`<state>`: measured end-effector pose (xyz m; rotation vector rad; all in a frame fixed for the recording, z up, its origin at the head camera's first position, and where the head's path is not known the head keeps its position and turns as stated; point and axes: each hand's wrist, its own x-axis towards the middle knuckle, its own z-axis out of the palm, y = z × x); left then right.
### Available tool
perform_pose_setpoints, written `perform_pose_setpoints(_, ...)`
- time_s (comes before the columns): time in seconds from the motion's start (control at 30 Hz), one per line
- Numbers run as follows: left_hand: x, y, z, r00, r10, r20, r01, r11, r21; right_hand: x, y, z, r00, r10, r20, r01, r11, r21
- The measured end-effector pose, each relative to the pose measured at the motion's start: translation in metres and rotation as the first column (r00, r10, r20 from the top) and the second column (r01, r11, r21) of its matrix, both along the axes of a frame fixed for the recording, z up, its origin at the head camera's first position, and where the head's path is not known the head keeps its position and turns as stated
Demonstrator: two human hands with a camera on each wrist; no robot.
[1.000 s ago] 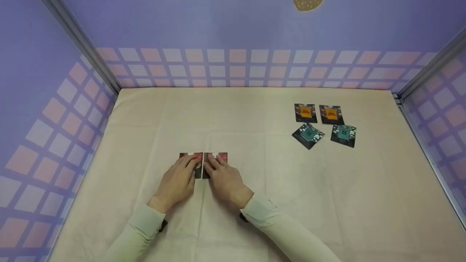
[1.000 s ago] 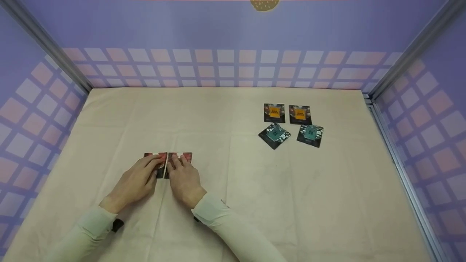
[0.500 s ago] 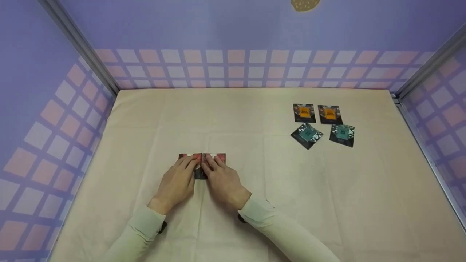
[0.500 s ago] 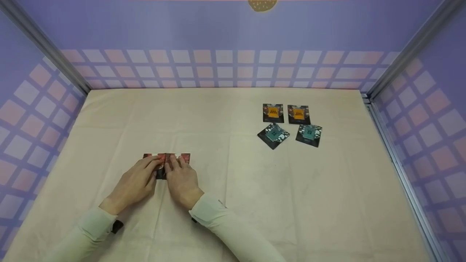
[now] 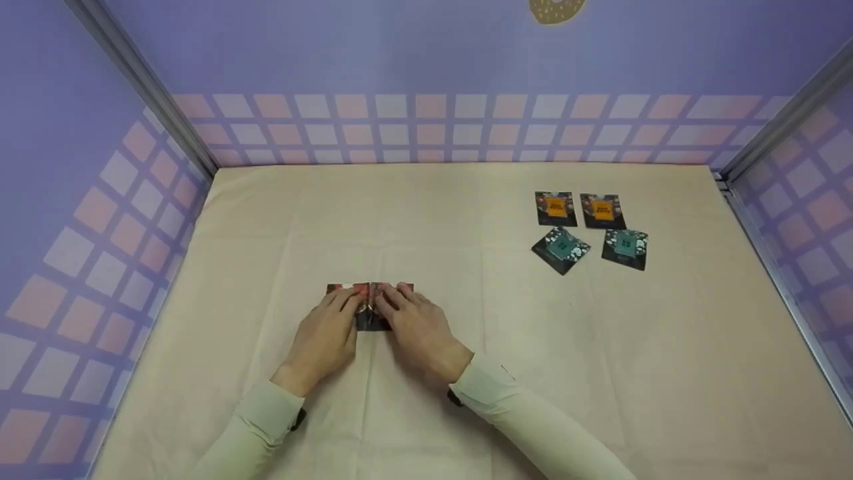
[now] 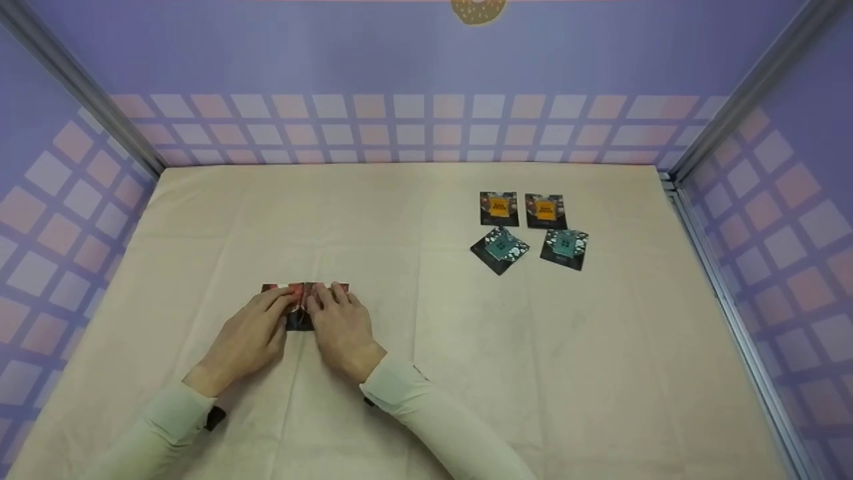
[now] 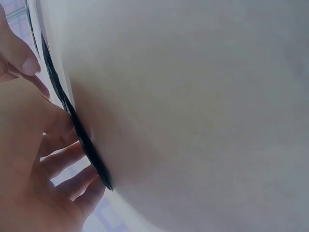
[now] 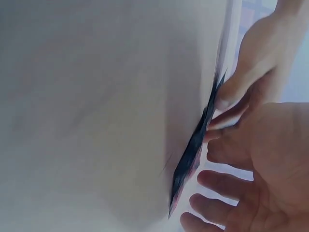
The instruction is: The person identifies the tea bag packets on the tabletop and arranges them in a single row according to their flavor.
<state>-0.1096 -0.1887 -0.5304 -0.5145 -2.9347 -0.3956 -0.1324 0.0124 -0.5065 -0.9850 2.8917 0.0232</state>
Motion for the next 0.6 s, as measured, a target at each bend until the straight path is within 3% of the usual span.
perform_pose_setpoints(0.23, 0.001, -0.001, 0.001, 1.000, 0.009, -0.005, -0.009, 1.000, 0.017, -0.014, 0.028, -0.001, 0.998, -0.047, 0.034, 0.051, 0.989, -0.139)
perform_pose_setpoints(0.37, 0.000, -0.001, 0.001, 1.000, -0.001, -0.019, 0.002, 0.999, 0.040, -0.027, 0.049, -0.002, 0.994, -0.085, 0.061, 0.098, 0.964, -0.248)
perform_pose_setpoints(0.6, 0.001, -0.001, 0.002, 1.000, 0.000, -0.003, 0.001, 0.999, 0.049, -0.060, 0.103, 0.003, 0.976, -0.205, 0.077, 0.219, 0.917, -0.333)
